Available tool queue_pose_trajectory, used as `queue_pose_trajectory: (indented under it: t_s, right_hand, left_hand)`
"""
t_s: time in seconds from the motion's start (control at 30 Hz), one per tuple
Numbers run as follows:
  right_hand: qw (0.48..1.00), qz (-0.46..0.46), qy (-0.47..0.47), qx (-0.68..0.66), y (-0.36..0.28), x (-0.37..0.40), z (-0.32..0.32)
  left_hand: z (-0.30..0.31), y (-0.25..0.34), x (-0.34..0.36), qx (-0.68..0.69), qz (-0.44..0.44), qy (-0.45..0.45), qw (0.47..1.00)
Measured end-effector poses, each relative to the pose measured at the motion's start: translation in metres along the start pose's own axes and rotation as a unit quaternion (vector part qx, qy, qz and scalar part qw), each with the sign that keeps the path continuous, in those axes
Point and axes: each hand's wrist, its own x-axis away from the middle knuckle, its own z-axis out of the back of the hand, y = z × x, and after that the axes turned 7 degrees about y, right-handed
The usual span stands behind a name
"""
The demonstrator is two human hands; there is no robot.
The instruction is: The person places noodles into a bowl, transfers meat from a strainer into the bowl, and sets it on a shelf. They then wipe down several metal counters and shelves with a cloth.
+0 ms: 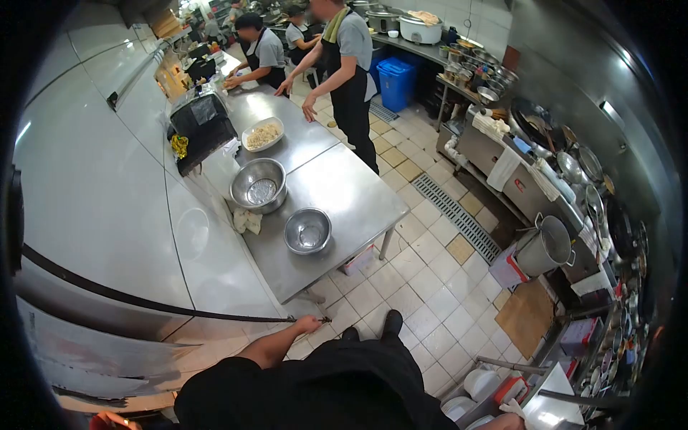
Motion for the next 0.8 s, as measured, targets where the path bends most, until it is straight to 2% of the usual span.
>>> queue_pose_trajectory:
  t_s: [0.03, 0.13, 0.2, 0.27, 0.33, 0.37, 0.4, 0.43, 0.47, 0.5, 0.53, 0.57, 0.63, 0.73, 0.8]
  right_hand:
    - [0.999, -0.025, -0.02, 0.005, 0.0, 0.005, -0.006]
    - [0.987, -0.128, -0.093, 0.03, 0.006, 0.027, -0.026]
    - [0.957, -0.228, -0.168, 0.055, 0.016, 0.049, -0.044]
    - [0.898, -0.329, -0.279, 0.086, 0.026, 0.081, -0.069]
    - [0.796, -0.4, -0.436, 0.13, 0.04, 0.146, -0.111]
    - [0.733, -0.401, -0.528, 0.155, 0.039, 0.193, -0.137]
    - [0.678, -0.352, -0.618, 0.185, 0.028, 0.245, -0.156]
    - [0.639, -0.211, -0.685, 0.28, -0.027, 0.304, -0.154]
    - [0.603, -0.092, -0.76, 0.224, -0.042, 0.355, -0.164]
    - [0.503, 0.179, -0.809, 0.245, -0.045, 0.399, -0.189]
    - [0.486, 0.265, -0.81, 0.195, -0.119, 0.438, -0.155]
    - [0.466, 0.367, -0.791, 0.148, -0.107, 0.473, -0.173]
    - [0.456, 0.268, -0.846, 0.069, -0.154, 0.52, -0.153]
    - [0.401, 0.138, -0.906, 0.015, -0.179, 0.546, -0.137]
    - [0.378, 0.189, -0.904, 0.07, -0.162, 0.542, -0.147]
  left_hand:
    - [0.002, -0.003, 0.006, -0.003, 0.021, -0.006, 1.0]
    - [-0.02, -0.027, 0.007, 0.104, 0.106, 0.038, 0.988]
    - [-0.016, -0.019, 0.017, 0.156, 0.147, 0.04, 0.976]
    - [-0.008, -0.01, 0.018, 0.178, 0.176, 0.036, 0.967]
    - [-0.006, -0.007, 0.014, 0.173, 0.198, 0.025, 0.965]
    - [-0.004, -0.004, 0.013, 0.186, 0.197, 0.035, 0.962]
    - [0.0, 0.0, 0.011, 0.2, 0.195, 0.045, 0.959]
    - [0.002, 0.004, 0.008, 0.215, 0.194, 0.055, 0.956]
    - [0.007, 0.008, 0.007, 0.225, 0.182, 0.072, 0.955]
    - [0.011, 0.013, 0.006, 0.234, 0.17, 0.088, 0.953]
    - [0.013, 0.017, 0.005, 0.243, 0.158, 0.104, 0.951]
    - [0.016, 0.022, 0.006, 0.248, 0.165, 0.118, 0.947]
    - [0.019, 0.033, 0.011, 0.259, 0.176, 0.145, 0.938]
    - [0.012, 0.041, 0.025, 0.279, 0.204, 0.151, 0.926]
    - [0.006, 0.048, 0.04, 0.308, 0.239, 0.129, 0.912]
